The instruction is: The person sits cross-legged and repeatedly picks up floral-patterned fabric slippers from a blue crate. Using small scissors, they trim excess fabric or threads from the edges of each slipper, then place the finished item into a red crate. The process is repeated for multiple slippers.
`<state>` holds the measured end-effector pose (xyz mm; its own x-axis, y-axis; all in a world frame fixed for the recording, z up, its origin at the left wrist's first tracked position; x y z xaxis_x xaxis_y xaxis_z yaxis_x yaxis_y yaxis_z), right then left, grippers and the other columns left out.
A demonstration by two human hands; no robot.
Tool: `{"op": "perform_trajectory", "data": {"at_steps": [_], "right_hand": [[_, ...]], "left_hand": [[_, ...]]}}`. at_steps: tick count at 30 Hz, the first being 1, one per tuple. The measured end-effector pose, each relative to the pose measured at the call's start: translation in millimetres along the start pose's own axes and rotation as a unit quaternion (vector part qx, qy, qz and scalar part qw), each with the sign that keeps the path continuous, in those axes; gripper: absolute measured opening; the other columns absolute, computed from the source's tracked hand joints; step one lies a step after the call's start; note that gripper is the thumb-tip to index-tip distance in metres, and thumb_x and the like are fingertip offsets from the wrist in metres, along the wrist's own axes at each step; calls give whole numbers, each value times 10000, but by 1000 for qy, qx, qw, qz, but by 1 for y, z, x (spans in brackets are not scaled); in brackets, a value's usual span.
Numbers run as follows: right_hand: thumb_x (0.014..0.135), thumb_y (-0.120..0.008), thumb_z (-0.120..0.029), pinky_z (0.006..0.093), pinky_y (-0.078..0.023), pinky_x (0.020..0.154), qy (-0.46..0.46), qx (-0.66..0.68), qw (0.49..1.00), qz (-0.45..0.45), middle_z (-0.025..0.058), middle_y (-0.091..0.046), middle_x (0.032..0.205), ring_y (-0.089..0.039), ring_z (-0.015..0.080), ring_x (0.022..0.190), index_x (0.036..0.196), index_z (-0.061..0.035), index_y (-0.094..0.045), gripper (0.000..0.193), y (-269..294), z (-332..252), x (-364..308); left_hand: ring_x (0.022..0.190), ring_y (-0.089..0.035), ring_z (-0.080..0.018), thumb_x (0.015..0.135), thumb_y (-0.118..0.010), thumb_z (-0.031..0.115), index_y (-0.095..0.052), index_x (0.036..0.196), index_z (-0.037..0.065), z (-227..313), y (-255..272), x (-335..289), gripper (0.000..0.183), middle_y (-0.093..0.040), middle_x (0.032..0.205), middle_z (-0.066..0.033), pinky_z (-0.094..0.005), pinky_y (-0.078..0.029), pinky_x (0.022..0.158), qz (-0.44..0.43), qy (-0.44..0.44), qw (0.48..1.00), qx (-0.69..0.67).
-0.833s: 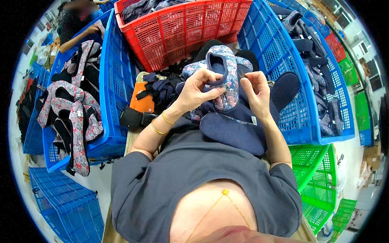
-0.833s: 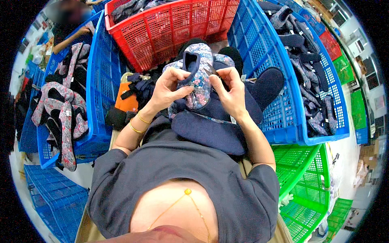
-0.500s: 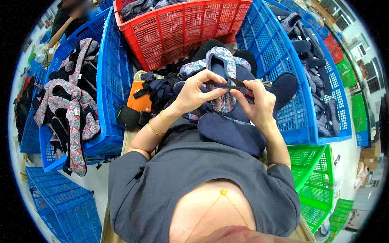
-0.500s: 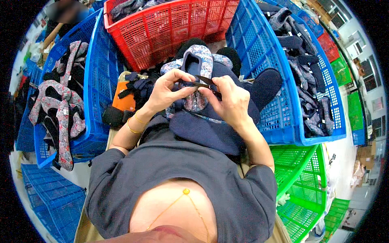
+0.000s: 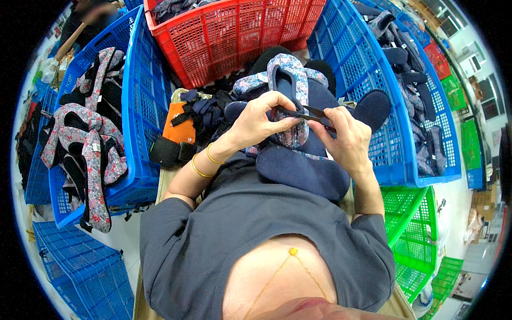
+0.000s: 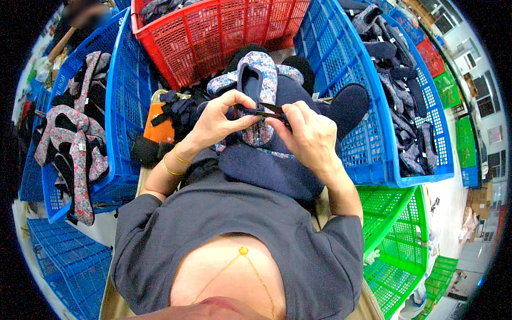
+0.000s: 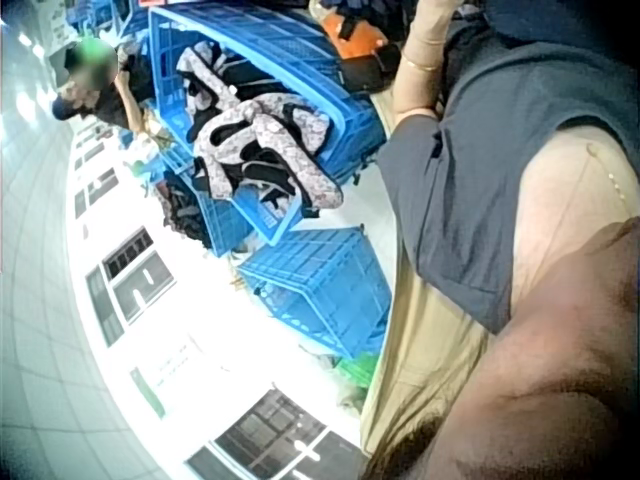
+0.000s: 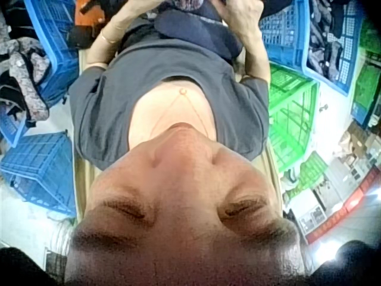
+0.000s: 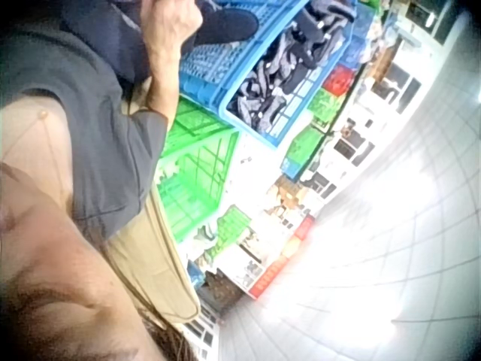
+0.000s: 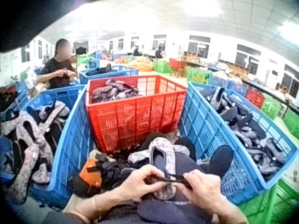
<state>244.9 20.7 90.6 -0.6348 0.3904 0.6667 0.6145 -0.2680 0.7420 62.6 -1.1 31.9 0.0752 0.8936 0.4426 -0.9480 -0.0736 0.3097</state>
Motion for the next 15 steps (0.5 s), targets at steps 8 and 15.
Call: {"op": "perform_trajectory", "data": {"at_steps": [8, 15], "right_hand": [[790, -759, -219, 281, -446, 481, -25, 80, 995, -56, 31, -568, 744, -579, 153, 552, 877, -76, -578, 247, -7, 9, 0], [843, -745, -134, 191, -445, 676, -286, 535, 795, -22, 0, -606, 812, -542, 37, 749, 957, -20, -555, 249, -38, 41, -13]], "left_hand": [[792, -572, -97, 790, -769, 171, -652, 973, 36, -5, -6, 0, 255, -640, 912, -30, -230, -433, 663, -23, 4, 999, 33], [702, -515, -103, 779, -766, 177, -656, 955, 38, 1, -9, 2, 250, -602, 863, -22, -241, -428, 611, -21, -17, 999, 23]]}}
Point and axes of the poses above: each hand's wrist, its own x-axis towards the middle knuckle, its own y-axis out of the back of the hand, z = x × y, the point moved 5 cm from there along x, towards the middle knuckle
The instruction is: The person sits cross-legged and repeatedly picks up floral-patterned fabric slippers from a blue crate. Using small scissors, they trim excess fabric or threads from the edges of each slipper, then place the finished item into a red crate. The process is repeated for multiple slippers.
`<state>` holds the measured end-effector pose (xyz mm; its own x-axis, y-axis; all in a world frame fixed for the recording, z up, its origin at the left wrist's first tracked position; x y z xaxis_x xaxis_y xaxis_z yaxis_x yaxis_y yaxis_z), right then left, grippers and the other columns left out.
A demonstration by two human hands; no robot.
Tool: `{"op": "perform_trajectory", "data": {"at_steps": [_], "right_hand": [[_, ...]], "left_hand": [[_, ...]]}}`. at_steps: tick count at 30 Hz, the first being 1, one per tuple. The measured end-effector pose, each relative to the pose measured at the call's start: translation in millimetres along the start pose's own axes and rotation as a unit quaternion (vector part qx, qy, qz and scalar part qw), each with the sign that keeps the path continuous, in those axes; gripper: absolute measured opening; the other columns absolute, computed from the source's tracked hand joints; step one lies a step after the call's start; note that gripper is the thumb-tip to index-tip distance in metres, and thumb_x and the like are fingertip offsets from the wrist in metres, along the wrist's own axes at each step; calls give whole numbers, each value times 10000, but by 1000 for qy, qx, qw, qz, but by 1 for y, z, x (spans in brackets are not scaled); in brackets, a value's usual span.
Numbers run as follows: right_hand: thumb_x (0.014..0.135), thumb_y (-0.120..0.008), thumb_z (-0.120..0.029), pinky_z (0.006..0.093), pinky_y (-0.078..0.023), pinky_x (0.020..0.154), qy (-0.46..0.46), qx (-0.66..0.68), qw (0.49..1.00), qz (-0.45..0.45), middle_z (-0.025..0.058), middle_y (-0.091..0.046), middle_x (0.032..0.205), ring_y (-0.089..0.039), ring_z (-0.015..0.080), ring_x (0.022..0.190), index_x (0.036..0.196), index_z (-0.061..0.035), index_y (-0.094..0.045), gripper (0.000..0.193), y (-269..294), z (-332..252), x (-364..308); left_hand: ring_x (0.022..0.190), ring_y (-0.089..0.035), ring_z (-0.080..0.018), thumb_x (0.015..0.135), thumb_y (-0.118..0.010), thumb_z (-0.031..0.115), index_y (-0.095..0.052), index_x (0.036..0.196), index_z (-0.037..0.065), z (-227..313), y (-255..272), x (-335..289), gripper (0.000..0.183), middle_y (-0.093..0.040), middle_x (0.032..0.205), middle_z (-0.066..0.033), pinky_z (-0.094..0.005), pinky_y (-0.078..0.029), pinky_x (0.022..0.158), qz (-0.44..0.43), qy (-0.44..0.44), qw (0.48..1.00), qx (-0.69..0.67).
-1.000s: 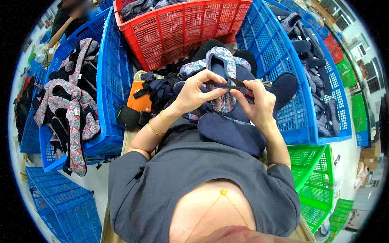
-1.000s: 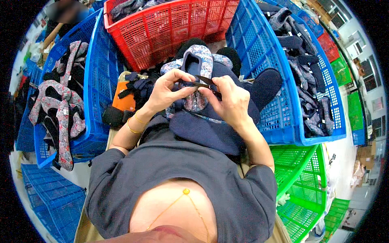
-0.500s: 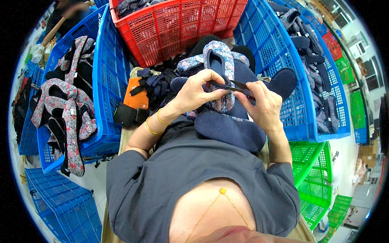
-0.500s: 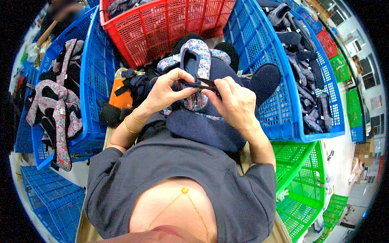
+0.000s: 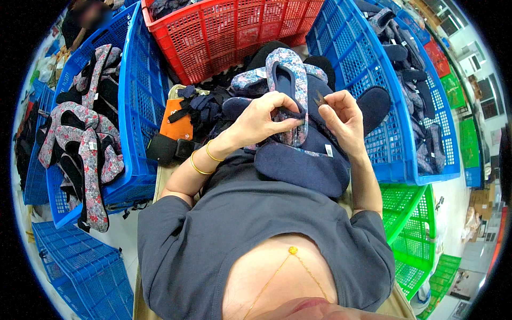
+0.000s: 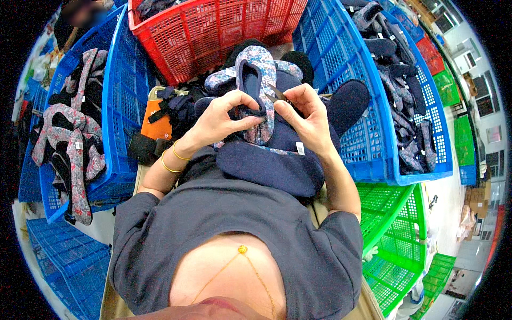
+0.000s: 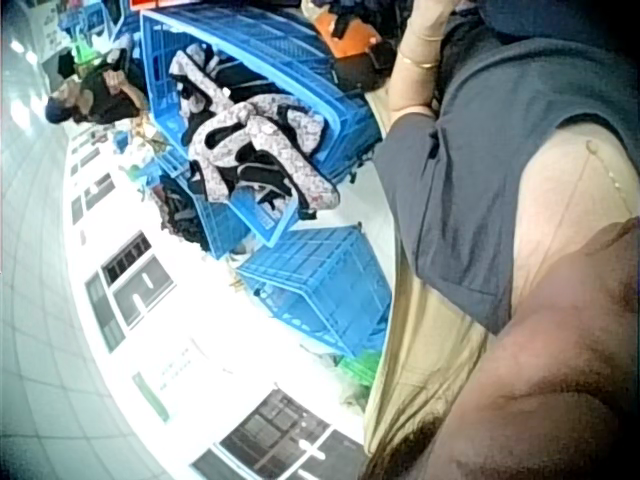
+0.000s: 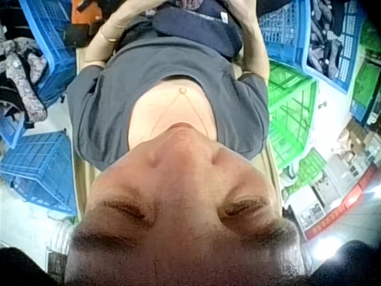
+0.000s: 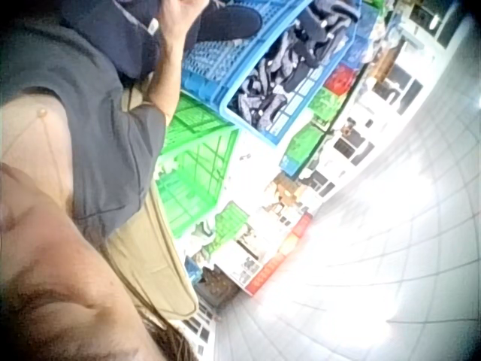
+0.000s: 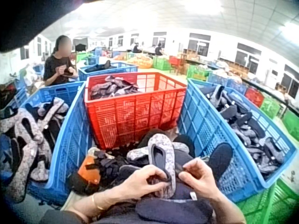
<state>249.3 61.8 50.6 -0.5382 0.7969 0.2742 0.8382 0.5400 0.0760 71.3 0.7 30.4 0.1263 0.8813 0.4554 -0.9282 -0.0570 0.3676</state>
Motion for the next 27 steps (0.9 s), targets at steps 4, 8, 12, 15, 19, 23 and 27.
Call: {"op": "perform_trajectory", "data": {"at_steps": [4, 8, 12, 15, 19, 23, 27], "right_hand": [[803, -779, -173, 214, -436, 555, 86, -298, 951, -13, 13, -608, 735, -513, 38, 623, 928, -15, -588, 278, 1, -11, -8], [795, -784, -172, 219, -449, 569, 82, -279, 957, -15, 28, -618, 744, -529, 44, 637, 940, -19, -584, 291, 4, -8, -14], [743, -829, -170, 189, -421, 602, 37, -118, 992, 1, -4, -572, 868, -488, 48, 656, 1022, -49, -553, 412, 12, 1, -2], [808, -771, -194, 183, -365, 533, -68, -20, 997, -17, 24, -621, 907, -517, 45, 655, 1082, -28, -580, 373, 12, 25, 8], [955, -571, -369, 184, -292, 426, -191, 206, 958, -54, 23, -663, 876, -537, 50, 601, 1091, -66, -609, 334, -8, 27, 9], [933, -616, -327, 174, -315, 413, -128, 369, 920, -33, 8, -649, 896, -535, 45, 626, 1115, -81, -583, 307, -8, 35, 14], [873, -699, -179, 270, -547, 687, -77, 286, 950, 100, 65, -682, 945, -663, 143, 770, 1106, -26, -589, 301, 1, 13, 21]], "left_hand": [[767, -564, -99, 775, -784, 200, -653, 976, 28, -3, 1, -1, 295, -635, 897, -35, -235, -435, 641, -19, 33, 999, 2], [753, -557, -180, 767, -775, 227, -651, 948, 31, 3, 2, -1, 294, -620, 867, -62, -295, -453, 668, -17, 17, 999, 24], [829, -571, -253, 744, -790, 215, -640, 877, 10, 5, 4, 2, 286, -609, 861, -94, -351, -458, 758, -20, -92, 992, 81], [879, -579, -187, 757, -768, 50, -638, 877, -8, 13, 23, 5, 186, -616, 931, -75, -294, -457, 764, 64, -128, 989, -26], [1011, -549, -110, 902, -630, 32, -574, 1115, 7, 9, 25, 2, 221, -597, 1126, -50, -280, -450, 916, 81, -127, 933, -327], [1008, -531, -66, 966, -561, 102, -511, 1169, 47, -29, -1, -3, 216, -580, 1087, 9, -252, -439, 910, -15, -17, 866, -500], [1222, -478, -170, 986, -532, 203, -428, 1331, 29, -28, -7, 12, 400, -484, 1346, -101, -335, -415, 1011, -43, 15, 946, -320]]}}
Point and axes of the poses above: each hand's wrist, its own x-axis towards the middle knuckle, its own y-axis out of the back of the hand, z = x × y, the point moved 5 cm from there along x, towards the middle knuckle
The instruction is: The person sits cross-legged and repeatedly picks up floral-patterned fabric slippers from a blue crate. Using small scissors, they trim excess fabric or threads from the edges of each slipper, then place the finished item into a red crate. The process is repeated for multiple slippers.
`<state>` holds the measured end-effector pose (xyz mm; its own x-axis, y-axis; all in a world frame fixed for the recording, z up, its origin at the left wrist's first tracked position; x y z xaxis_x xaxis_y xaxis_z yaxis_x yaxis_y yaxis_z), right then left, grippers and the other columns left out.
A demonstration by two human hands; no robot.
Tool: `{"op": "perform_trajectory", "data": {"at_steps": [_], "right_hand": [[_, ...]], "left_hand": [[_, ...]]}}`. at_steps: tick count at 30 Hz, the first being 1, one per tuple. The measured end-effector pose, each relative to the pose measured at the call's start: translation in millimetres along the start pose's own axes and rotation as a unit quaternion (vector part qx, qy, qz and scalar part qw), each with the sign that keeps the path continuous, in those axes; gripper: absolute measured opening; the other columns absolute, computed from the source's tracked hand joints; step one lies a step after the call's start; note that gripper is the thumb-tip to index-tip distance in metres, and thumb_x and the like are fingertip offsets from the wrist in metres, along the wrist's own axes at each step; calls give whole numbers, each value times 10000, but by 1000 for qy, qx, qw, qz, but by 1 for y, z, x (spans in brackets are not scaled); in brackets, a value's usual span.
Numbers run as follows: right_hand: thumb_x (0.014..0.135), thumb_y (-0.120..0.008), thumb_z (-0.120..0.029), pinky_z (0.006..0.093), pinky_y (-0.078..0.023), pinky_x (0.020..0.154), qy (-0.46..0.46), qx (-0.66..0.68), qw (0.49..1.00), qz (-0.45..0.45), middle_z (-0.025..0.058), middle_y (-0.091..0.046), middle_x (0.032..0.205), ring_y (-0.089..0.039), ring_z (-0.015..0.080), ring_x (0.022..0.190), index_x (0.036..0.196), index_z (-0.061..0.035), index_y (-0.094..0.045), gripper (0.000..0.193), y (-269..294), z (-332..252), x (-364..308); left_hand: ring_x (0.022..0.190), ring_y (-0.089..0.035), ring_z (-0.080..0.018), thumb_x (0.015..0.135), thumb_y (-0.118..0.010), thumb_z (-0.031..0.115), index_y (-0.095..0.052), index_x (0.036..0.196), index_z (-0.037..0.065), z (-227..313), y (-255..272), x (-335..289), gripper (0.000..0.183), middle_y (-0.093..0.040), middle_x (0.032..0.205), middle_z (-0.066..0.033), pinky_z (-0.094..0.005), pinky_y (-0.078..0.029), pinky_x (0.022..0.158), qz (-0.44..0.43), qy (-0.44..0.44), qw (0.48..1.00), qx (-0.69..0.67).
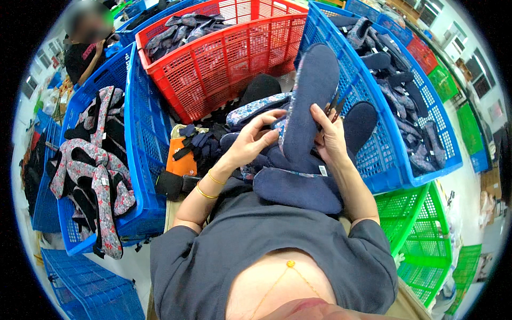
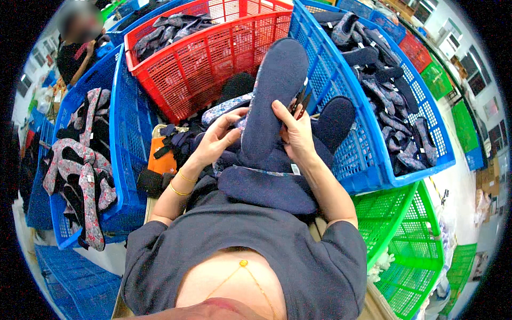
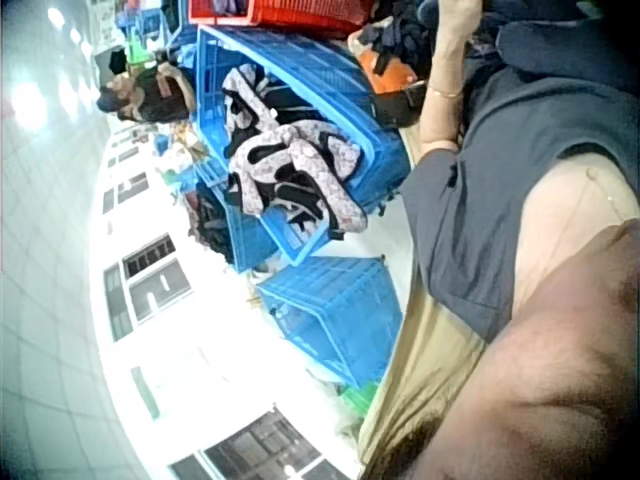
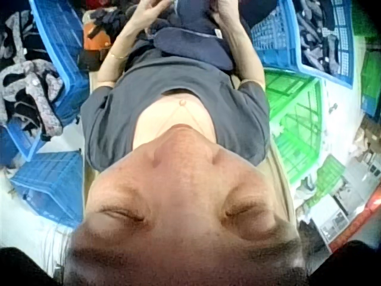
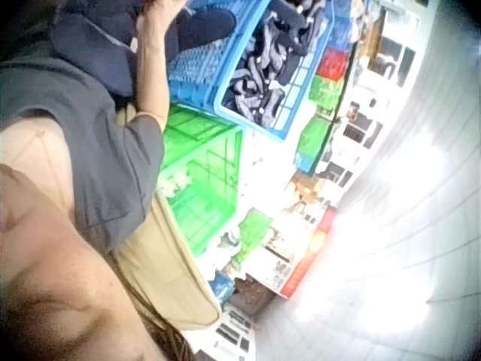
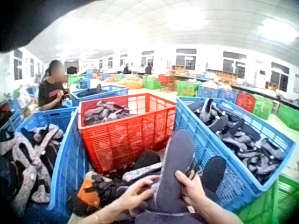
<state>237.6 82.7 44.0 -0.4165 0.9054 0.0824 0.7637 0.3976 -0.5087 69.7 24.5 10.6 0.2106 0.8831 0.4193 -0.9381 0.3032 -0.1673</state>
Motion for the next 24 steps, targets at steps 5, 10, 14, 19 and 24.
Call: {"op": "perform_trajectory", "data": {"at_steps": [5, 10, 14, 19, 24], "right_hand": [[828, -744, -124, 287, -534, 801, 111, -135, 984, 32, 92, -670, 1033, -652, 157, 881, 1167, 13, -547, 415, 8, -2, 4], [813, -762, -168, 274, -498, 771, 216, -265, 939, 25, 76, -657, 953, -619, 132, 850, 1093, 0, -557, 385, -2, 5, -1], [787, -776, -170, 275, -484, 686, 230, -366, 901, 29, 79, -640, 867, -599, 122, 756, 984, 1, -585, 323, -3, 5, -7], [768, -789, -185, 281, -485, 648, 258, -430, 865, 33, 86, -618, 824, -594, 132, 728, 964, -5, -580, 339, -12, 1, -15], [765, -797, -199, 279, -484, 631, 269, -447, 852, 33, 78, -611, 807, -584, 135, 708, 978, -14, -590, 350, -11, 3, -16]], "left_hand": [[1253, -463, -248, 937, -620, 237, -338, 1400, -22, -17, 0, 2, 601, -441, 1379, -166, -360, -409, 1037, -54, 118, 991, 12], [1136, -529, -136, 948, -583, 105, -374, 1399, 20, -29, -13, 5, 504, -532, 1291, -59, -300, -428, 998, -8, 137, 990, -40], [1048, -533, -78, 948, -578, 105, -400, 1380, 32, -42, -8, -1, 473, -540, 1264, -16, -243, -453, 891, -20, 162, 986, -38], [1117, -523, -108, 937, -585, 84, -399, 1381, 32, -46, -5, -2, 484, -526, 1296, -29, -274, -440, 951, -17, 155, 987, -33], [1189, -502, -135, 933, -576, 53, -398, 1385, 31, -45, -7, -3, 486, -523, 1313, -40, -303, -414, 1015, -22, 151, 987, -50]]}}
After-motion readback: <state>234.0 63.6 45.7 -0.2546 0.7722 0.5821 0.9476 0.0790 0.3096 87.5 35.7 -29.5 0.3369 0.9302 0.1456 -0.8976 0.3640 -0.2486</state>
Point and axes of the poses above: each hand's wrist, its own x-axis towards the middle knuckle, its own y-axis out of the back of the hand, z = x × y, the point moved 5 cm from there along x, towards the middle knuckle
